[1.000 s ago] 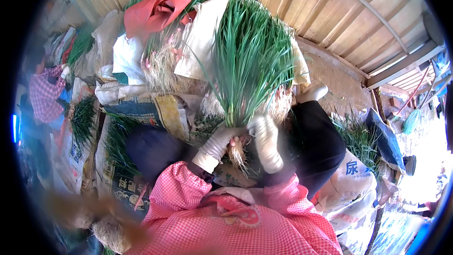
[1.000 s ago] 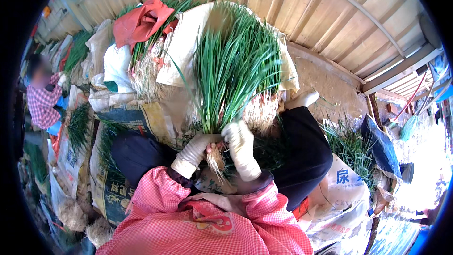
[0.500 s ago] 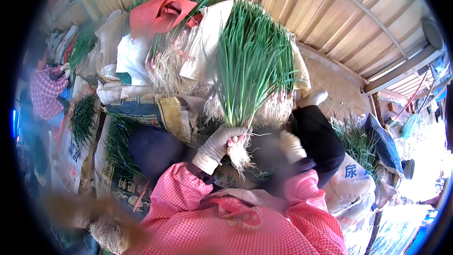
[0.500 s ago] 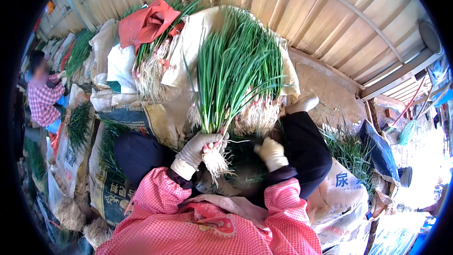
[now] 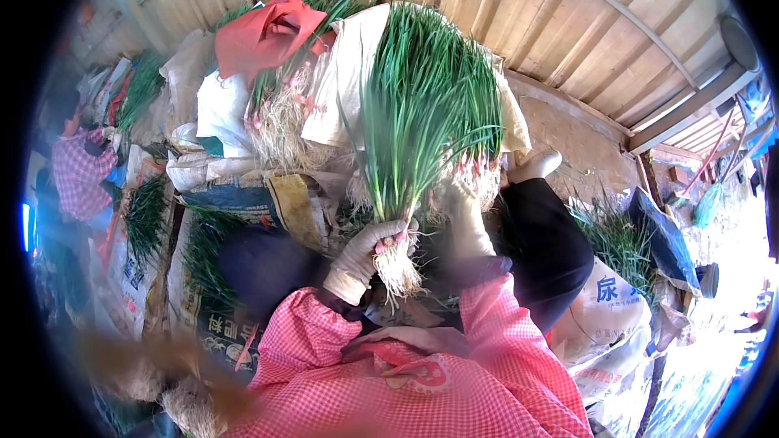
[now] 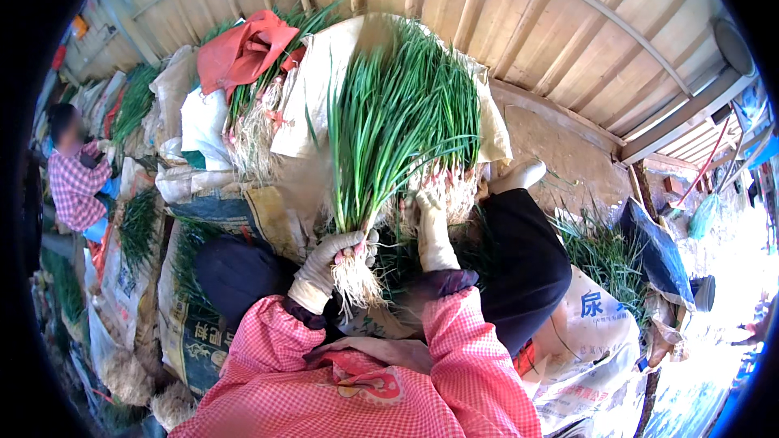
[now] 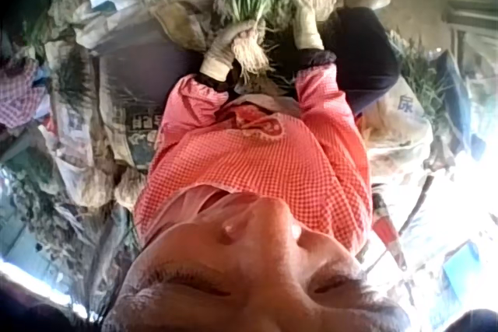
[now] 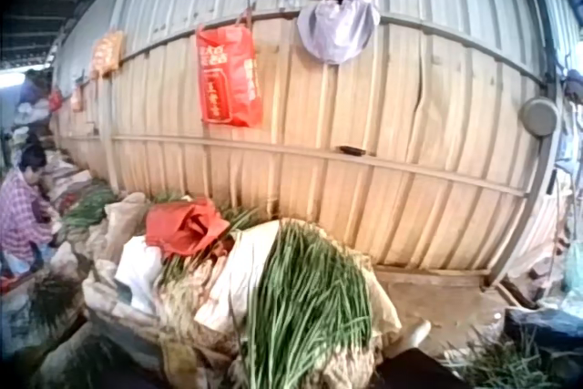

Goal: The person cleans green onions by peeling off the outer skins by hand while sitting on sacks on the floor.

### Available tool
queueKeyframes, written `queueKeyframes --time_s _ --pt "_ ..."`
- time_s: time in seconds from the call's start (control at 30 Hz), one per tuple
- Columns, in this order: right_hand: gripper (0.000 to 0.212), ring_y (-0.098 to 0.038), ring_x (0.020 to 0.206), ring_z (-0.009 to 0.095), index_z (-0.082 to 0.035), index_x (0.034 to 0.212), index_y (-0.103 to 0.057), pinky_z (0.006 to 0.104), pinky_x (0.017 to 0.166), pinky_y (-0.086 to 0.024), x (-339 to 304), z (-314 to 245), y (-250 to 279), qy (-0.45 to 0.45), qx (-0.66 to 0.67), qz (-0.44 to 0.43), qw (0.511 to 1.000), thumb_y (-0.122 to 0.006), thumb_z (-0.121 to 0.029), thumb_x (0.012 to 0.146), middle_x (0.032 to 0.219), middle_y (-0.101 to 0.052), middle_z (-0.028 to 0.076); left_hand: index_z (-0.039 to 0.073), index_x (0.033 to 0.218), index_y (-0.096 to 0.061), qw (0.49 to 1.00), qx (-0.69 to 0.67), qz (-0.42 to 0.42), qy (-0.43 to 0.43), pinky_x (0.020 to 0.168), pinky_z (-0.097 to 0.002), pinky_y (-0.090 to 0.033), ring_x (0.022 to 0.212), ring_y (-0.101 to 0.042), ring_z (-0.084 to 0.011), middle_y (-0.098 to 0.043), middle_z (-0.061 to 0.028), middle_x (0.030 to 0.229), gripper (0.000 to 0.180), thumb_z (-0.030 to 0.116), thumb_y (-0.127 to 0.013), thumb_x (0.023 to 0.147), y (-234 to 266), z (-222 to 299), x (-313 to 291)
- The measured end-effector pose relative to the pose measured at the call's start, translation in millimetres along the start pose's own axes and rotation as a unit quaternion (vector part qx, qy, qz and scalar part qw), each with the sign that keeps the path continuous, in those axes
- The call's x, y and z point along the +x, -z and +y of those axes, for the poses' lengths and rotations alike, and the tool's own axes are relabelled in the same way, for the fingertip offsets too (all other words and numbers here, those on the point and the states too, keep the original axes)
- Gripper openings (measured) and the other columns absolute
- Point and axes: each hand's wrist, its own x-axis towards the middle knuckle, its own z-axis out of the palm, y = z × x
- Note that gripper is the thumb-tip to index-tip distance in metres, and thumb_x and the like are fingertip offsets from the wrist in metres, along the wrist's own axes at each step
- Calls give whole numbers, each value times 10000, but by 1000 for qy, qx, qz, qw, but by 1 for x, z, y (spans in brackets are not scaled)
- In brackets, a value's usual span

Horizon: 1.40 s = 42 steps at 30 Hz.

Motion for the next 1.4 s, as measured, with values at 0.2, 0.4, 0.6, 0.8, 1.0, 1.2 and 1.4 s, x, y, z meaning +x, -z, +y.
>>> queueKeyframes --time_s 0.2,0.4,0.6,0.8,1.0,1.2,1.4 --pt "82 -501 625 79 -36 980 -576 215 599 -439 -58 16 -48 87 -129 35 987 -548 -89 924 744 -590 14 26 890 -642 974 164 137 -75 404 -142 -304 438 -414 -17 -609 -17 689 177 184 -681 822 -15 -8 11" --pt "125 -614 720 270 -55 974 -595 355 662 -489 -86 25 -54 157 -413 51 895 -540 -91 868 827 -615 138 38 766 -627 972 161 128 -110 406 -157 -306 420 -420 -32 -586 -18 607 142 164 -687 795 5 -23 19" --pt "154 -646 695 300 -88 870 -635 406 635 -519 -28 -71 -38 223 -649 -53 725 -526 -197 857 785 -645 131 26 887 -652 945 258 183 -85 392 -159 -316 466 -489 -41 -607 -23 630 148 140 -629 796 -6 -19 11" --pt "195 -636 744 317 -51 912 -637 369 664 -495 70 -148 -53 326 -540 7 776 -585 -230 855 804 -631 171 17 1004 -648 922 350 145 -83 376 -149 -349 476 -506 -33 -610 -22 659 249 115 -662 775 -11 -15 4" --pt "156 -585 667 108 -19 988 -641 228 619 -471 97 -171 -58 268 -319 -40 908 -578 -105 874 752 -617 45 5 992 -642 938 311 134 -75 365 -134 -335 457 -501 -33 -607 -20 658 221 82 -660 786 -24 -11 -11" --pt "144 -625 833 263 -80 951 -651 306 752 -486 86 -190 -51 426 -523 21 738 -637 -122 814 877 -631 105 3 1017 -632 949 289 113 -58 385 -127 -336 545 -529 -29 -605 -4 716 239 61 -654 786 -31 -9 -14" --pt "115 -615 793 234 -79 920 -651 294 717 -484 79 -190 -64 415 -461 24 784 -642 -106 808 855 -616 85 21 1018 -639 945 303 100 -65 434 -142 -380 577 -548 -40 -647 -11 802 229 62 -638 792 -33 -7 -19"
